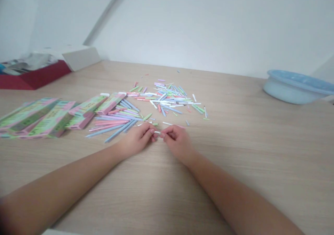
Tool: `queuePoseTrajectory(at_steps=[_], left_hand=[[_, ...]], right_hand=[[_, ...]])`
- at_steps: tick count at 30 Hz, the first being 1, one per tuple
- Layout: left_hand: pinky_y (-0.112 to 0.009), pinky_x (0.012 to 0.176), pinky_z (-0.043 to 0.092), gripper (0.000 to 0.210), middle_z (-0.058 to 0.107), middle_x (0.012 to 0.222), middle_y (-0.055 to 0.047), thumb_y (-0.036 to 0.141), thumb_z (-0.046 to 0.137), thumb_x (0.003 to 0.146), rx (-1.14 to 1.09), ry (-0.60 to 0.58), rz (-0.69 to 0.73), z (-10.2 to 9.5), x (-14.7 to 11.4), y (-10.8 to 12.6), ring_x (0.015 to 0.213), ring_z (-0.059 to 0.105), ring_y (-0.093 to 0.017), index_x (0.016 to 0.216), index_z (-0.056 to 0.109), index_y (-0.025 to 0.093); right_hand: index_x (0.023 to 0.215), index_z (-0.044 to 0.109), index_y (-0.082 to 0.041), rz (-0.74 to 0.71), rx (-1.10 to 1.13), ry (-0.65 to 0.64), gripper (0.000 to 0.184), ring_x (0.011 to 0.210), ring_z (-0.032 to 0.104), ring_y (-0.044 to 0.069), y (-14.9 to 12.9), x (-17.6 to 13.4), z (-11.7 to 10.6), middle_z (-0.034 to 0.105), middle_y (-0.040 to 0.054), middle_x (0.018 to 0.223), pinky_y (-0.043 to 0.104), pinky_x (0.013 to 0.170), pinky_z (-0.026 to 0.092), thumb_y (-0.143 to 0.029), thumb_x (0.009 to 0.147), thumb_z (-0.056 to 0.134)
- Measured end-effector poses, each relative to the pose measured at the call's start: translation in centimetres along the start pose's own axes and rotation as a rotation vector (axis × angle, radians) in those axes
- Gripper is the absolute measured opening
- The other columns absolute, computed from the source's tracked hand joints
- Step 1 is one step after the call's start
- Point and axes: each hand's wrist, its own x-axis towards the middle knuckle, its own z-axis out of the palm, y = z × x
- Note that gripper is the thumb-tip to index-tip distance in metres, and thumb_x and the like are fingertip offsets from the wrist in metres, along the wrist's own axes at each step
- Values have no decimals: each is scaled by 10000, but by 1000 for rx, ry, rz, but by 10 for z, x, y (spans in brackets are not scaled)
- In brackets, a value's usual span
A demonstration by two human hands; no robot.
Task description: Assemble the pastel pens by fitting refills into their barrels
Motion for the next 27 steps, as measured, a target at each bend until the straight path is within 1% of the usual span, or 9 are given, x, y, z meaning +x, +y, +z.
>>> queuePoseTrajectory(at_steps=[5,10,17,22,27], left_hand=[[-301,780,478,336,715,836,-8,379,415,1062,-38,-2,-35,-1,-1,-1,796,660,-160,877,641,213],[-301,786,503,339,733,852,-15,398,394,1069,-72,-23,-54,0,-2,-3,813,683,-161,921,634,211],[-298,768,491,319,731,848,-10,373,421,1060,-92,-16,-58,0,-3,-3,805,671,-158,904,650,213],[-298,781,479,289,725,835,5,353,430,1058,-83,-12,-58,1,-4,-3,803,670,-155,912,640,218],[-299,771,471,284,722,836,9,347,424,1059,-84,-14,-62,0,-5,-1,802,662,-156,906,627,221]], right_hand=[[870,667,-255,0,9,-11,183,682,625,176,5,0,-1,724,0,769,312,625,473,-414,861,756],[870,673,-250,10,20,8,200,674,619,169,2,-1,-1,721,-3,771,302,612,456,-424,857,769],[863,678,-260,20,-52,4,238,687,638,183,-3,-3,-1,740,6,792,315,617,483,-485,853,755],[838,687,-259,30,-48,10,208,641,605,168,-5,-3,-2,723,-4,741,303,590,462,-449,839,772],[839,711,-261,4,-79,7,144,678,650,172,-8,-4,-2,739,-6,743,319,667,510,-397,860,752]])
